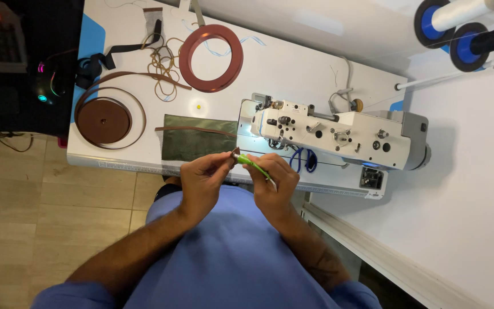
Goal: Applying adhesive to a small leather strip and attaching it to a fabric pouch at a workstation.
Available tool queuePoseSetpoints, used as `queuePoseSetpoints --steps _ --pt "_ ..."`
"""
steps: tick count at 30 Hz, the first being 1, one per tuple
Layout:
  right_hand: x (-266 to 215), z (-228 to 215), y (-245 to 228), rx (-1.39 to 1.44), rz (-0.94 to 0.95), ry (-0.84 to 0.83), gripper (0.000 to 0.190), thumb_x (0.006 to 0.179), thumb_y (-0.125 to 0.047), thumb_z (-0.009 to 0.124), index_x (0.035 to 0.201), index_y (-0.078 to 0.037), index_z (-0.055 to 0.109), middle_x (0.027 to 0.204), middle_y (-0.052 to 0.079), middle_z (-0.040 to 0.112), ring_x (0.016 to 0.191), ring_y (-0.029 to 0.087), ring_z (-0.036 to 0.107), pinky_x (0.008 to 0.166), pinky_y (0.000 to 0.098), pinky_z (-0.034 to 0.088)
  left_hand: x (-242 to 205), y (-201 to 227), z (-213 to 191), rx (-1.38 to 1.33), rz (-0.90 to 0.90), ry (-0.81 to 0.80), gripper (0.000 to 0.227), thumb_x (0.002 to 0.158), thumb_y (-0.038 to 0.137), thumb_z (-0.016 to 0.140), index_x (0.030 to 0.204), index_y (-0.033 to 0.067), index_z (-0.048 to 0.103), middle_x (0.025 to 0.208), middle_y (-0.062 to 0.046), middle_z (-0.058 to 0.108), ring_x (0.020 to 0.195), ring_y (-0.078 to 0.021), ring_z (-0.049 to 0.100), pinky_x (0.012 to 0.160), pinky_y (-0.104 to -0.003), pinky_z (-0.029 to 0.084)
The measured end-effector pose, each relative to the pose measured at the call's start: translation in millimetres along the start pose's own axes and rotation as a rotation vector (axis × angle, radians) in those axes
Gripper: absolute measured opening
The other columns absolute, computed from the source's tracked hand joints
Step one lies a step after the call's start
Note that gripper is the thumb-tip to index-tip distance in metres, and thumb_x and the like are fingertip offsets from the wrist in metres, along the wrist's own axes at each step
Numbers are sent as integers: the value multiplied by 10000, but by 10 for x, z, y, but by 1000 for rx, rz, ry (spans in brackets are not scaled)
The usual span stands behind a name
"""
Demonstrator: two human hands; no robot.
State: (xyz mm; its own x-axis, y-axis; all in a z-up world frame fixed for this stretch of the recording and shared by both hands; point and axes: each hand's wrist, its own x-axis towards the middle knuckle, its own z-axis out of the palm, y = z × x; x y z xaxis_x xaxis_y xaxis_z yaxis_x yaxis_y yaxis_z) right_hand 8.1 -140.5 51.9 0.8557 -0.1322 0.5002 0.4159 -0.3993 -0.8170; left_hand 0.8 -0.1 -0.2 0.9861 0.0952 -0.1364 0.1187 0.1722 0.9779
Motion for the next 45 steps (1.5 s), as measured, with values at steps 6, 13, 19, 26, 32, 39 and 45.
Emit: queuePoseSetpoints --steps 6,13,19,26,32,39,45 --pt "1 33 -11 44 -6 14 134 800 35 858 755 20 733 646 120 667 477 160 578 505 275 515 12 5 -31 1 16 1 157 869 -69 769 1020 -27 785 887 -231 786 846 -274 770 750 -392 655" --pt "-31 7 -21 16 5 -39 125 827 31 835 760 21 729 634 114 656 440 153 553 446 256 479 22 -20 -61 -14 25 19 158 873 -76 761 1020 -22 787 902 -224 792 864 -270 772 766 -399 655" --pt "99 47 -17 25 -16 -14 121 829 27 840 773 11 733 660 113 670 478 132 574 480 249 499 17 43 -64 11 39 9 150 879 -59 770 1020 -13 792 859 -205 786 791 -230 762 726 -368 648" --pt "-56 38 47 39 10 -51 130 808 41 848 766 36 725 662 139 675 510 206 667 503 278 543 38 -26 -126 23 54 36 147 885 -62 764 1019 -8 794 857 -208 788 815 -220 757 735 -376 641" --pt "-13 47 45 25 -35 -27 139 805 48 852 760 30 721 659 134 663 517 210 653 557 304 568 59 -12 -82 -45 15 45 159 885 -75 761 1035 -27 786 865 -201 790 817 -224 760 766 -386 648" --pt "-51 41 73 13 -32 -39 124 806 57 844 776 41 725 671 146 672 564 268 702 591 340 590 57 15 -57 -41 -9 55 146 890 -62 764 1029 -22 780 877 -203 790 812 -224 765 762 -390 653" --pt "-72 43 50 12 -26 -67 111 816 44 839 782 31 735 675 136 685 564 274 707 589 344 592 80 -88 -58 -94 -40 75 140 916 -56 739 1054 -58 755 890 -216 783 802 -222 753 771 -407 654"
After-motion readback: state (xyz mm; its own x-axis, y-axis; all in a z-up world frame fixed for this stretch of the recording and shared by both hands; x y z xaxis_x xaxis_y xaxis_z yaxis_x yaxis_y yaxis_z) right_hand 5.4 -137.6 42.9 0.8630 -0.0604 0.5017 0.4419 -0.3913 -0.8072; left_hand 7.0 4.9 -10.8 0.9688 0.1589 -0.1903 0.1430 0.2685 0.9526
